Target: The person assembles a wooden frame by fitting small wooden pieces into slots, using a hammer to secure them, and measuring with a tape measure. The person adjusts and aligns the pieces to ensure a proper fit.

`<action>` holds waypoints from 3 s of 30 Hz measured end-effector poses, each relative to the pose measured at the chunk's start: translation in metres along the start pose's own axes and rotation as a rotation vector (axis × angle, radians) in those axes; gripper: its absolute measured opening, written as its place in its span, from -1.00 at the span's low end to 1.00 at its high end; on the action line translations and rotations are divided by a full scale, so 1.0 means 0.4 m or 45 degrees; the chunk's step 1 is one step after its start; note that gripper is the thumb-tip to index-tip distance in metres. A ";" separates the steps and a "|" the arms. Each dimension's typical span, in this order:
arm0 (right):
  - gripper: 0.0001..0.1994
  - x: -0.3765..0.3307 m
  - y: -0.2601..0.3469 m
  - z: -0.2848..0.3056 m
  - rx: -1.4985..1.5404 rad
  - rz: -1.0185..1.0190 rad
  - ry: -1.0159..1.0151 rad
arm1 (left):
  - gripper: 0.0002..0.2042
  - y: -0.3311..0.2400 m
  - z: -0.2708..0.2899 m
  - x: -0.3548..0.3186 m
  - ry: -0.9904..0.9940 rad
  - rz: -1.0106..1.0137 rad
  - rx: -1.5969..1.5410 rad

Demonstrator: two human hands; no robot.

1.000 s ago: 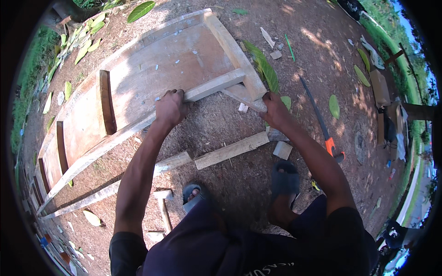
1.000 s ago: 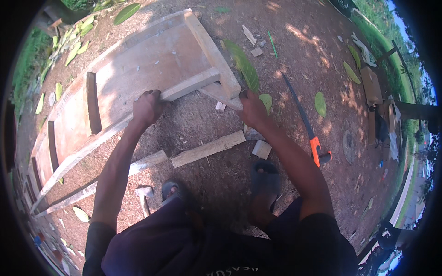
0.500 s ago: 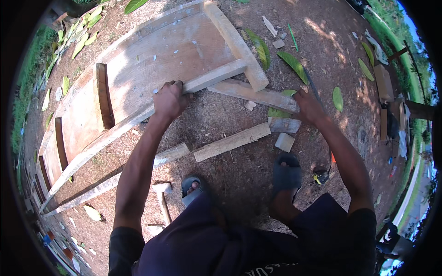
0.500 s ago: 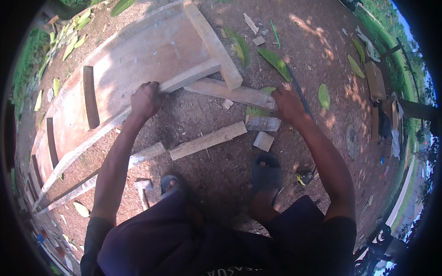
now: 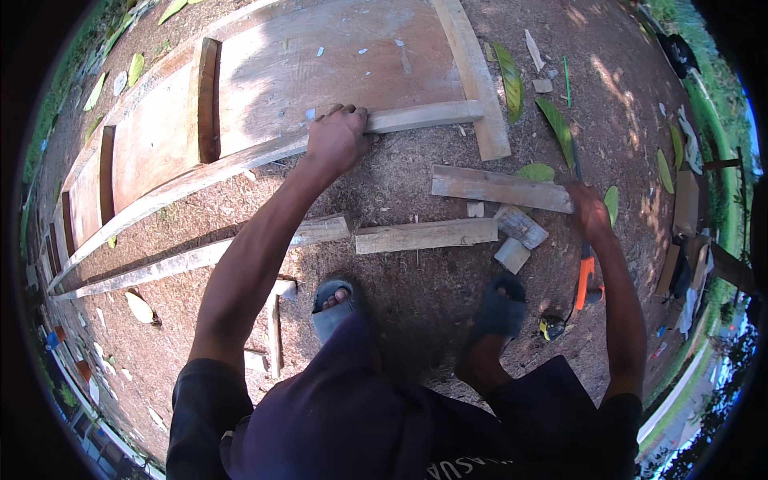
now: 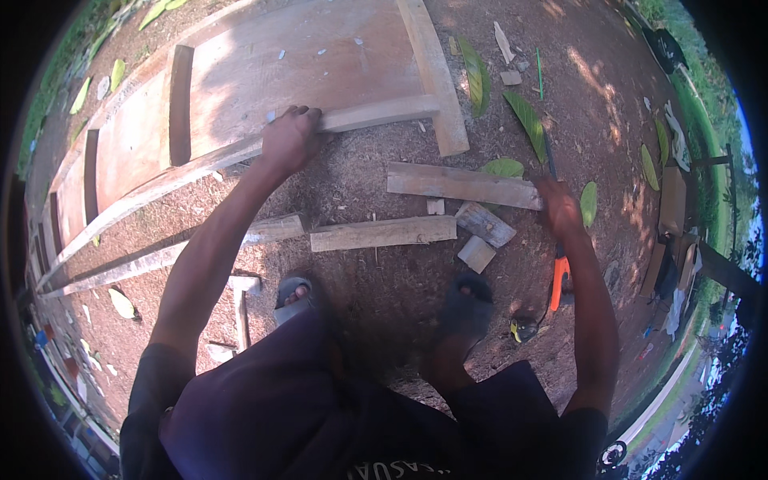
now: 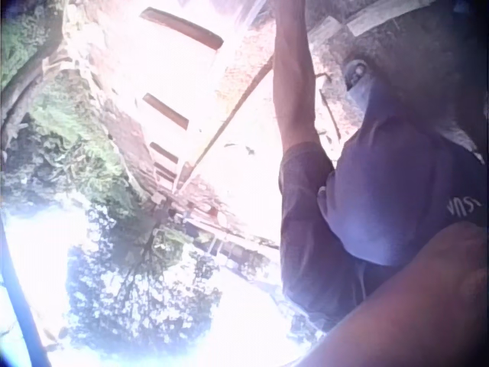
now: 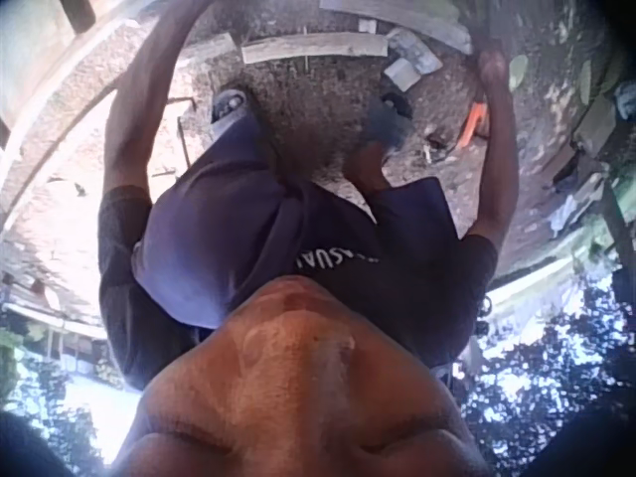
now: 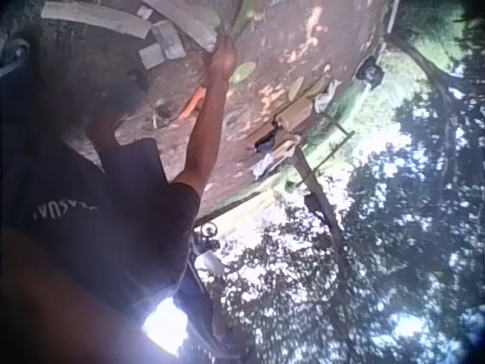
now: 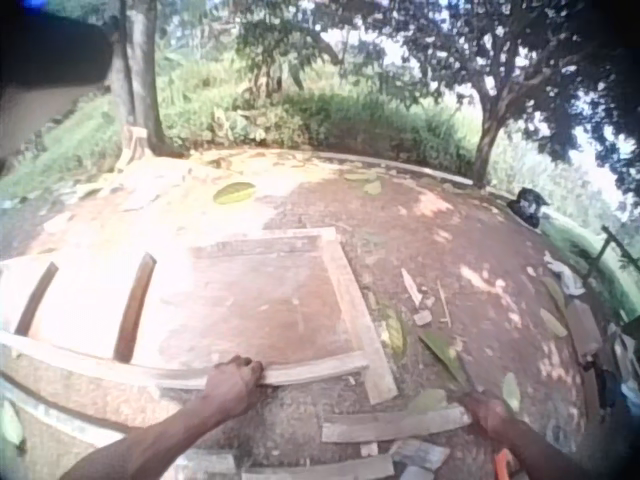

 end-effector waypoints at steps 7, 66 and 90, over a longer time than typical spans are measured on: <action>-0.38 0.038 0.216 0.068 -0.058 0.017 0.072 | -0.37 0.000 0.064 -0.185 -0.043 -0.112 -0.147; 0.06 0.002 0.368 -0.145 1.497 0.091 0.235 | -0.51 -0.079 0.046 -0.481 -0.155 -0.586 -0.071; -0.34 -0.123 0.561 -0.050 0.395 0.761 0.044 | -0.51 -0.067 -0.068 -0.520 -0.048 -0.664 -0.191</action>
Point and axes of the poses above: each hand's wrist, its own x-axis towards the middle knuckle, its own z-axis out of the back of the hand, y = z × x, the point moved 4 cm from there along x, towards the middle knuckle, and after that the axes turned 3 degrees about y, right-handed, at the moved point
